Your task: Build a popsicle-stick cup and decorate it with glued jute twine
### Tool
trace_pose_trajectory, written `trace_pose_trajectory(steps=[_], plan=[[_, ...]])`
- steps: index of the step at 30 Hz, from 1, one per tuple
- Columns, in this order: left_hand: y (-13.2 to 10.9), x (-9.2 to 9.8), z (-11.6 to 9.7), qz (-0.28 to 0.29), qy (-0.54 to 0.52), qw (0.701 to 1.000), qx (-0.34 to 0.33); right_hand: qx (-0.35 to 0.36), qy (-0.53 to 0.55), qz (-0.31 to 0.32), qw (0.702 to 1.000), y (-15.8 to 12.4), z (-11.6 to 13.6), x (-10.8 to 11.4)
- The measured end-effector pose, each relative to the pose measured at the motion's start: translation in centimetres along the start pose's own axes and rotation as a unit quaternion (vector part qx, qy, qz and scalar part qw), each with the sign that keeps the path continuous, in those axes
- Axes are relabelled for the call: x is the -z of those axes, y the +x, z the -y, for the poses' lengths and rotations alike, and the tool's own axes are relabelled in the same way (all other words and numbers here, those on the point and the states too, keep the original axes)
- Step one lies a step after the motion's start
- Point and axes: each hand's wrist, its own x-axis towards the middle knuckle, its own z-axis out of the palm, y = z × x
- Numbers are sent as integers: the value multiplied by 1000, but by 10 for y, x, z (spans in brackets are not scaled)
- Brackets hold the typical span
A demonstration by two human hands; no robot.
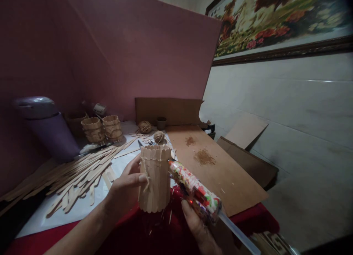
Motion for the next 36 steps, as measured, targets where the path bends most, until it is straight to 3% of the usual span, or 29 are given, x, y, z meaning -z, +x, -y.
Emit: trace_pose_trajectory(steps=[7,13,25,36], plan=[[-1,9,2,27,-55,997,41,-36,43,-27,998,1,7,-3],[-1,10,4,28,-63,996,58,-41,76,-9,996,7,16,-2],[0,0,0,30,-36,998,52,-38,83,35,995,7,13,1],[1,-1,-2,-2,-9,1000,25,-26,75,33,996,5,13,0]])
